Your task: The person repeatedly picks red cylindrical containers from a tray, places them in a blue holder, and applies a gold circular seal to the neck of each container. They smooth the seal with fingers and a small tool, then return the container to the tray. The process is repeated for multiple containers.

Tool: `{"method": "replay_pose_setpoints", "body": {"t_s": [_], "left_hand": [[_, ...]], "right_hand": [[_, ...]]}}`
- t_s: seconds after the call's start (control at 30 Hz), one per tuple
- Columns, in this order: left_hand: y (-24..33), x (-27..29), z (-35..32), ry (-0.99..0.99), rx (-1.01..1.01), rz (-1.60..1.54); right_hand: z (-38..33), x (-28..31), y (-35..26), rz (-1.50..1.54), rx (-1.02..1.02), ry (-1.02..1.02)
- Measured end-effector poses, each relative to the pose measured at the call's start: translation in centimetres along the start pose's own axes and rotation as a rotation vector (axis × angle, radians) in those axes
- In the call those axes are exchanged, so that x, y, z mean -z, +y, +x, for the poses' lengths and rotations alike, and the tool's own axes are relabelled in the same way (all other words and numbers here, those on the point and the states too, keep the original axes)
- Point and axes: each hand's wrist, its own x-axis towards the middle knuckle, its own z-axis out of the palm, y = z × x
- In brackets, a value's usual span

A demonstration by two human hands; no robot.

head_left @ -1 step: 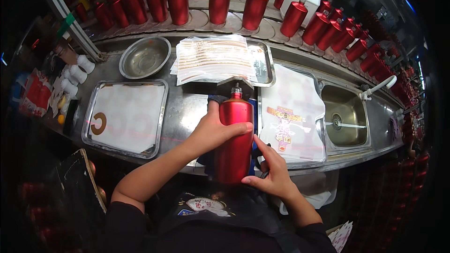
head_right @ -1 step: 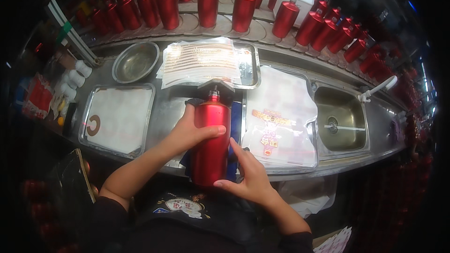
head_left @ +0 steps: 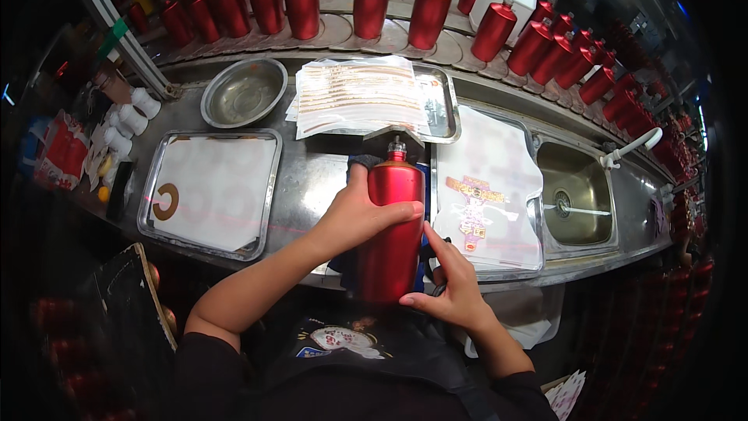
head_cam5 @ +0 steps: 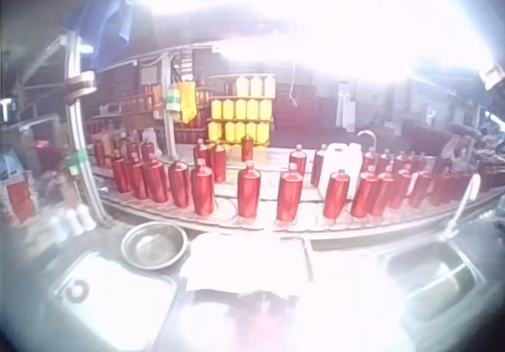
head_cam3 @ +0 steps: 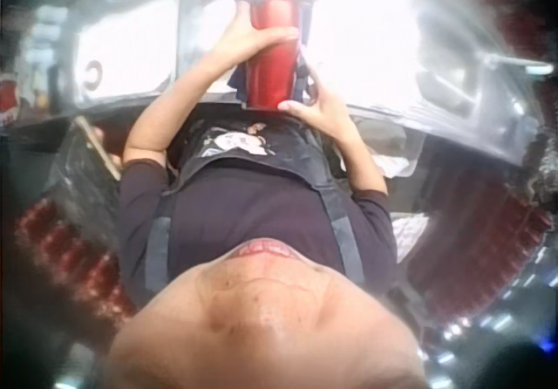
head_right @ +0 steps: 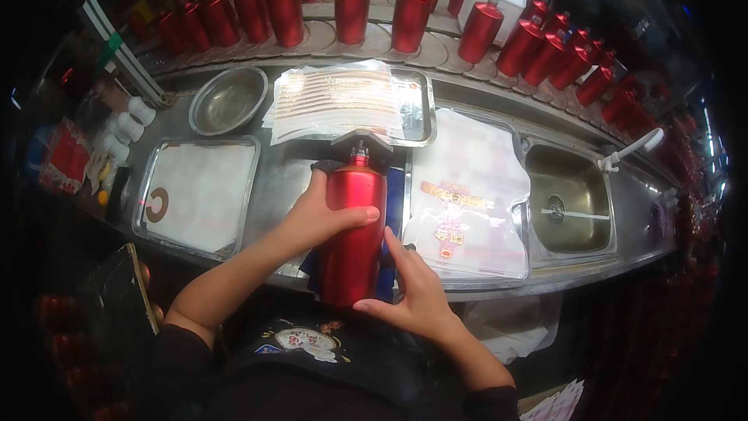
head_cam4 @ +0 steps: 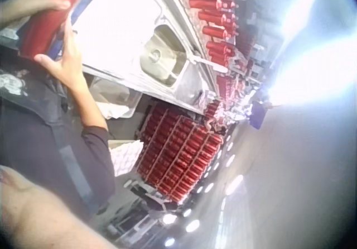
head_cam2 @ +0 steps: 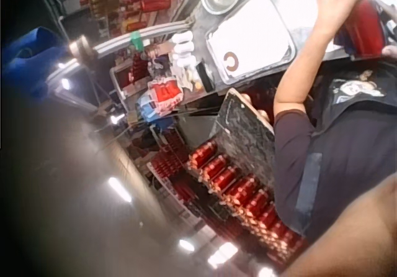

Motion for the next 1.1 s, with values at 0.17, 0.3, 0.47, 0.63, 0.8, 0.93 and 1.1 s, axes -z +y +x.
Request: {"method": "replay_pose_setpoints", "body": {"t_s": [0.17,0.3,0.47,0.63,0.8,0.93,1.1], "left_hand": [[1.4,-1.4,0.1,0.182,0.0,0.284],[0.7,-1.0,-0.2,0.233,-0.055,0.444],[-2.4,8.9,4.4,0.749,-0.161,0.434],[-6.2,14.0,11.6,0.788,0.109,0.069],[-7.1,14.2,14.1,0.835,0.069,0.137],[-6.7,15.8,11.9,0.738,0.072,-0.026],[-2.5,14.4,10.5,0.865,-0.31,0.421]], "right_hand": [[1.1,-2.0,1.1,-0.25,0.054,0.053],[1.4,-2.2,0.9,-0.237,0.007,0.054],[1.3,1.2,1.6,0.003,-0.055,-0.013],[3.0,2.7,1.8,0.193,-0.156,0.17],[4.4,2.1,1.5,0.178,-0.158,0.191],[4.6,2.6,2.3,0.251,-0.235,0.219],[8.8,4.5,1.7,0.23,-0.013,0.361]]}}
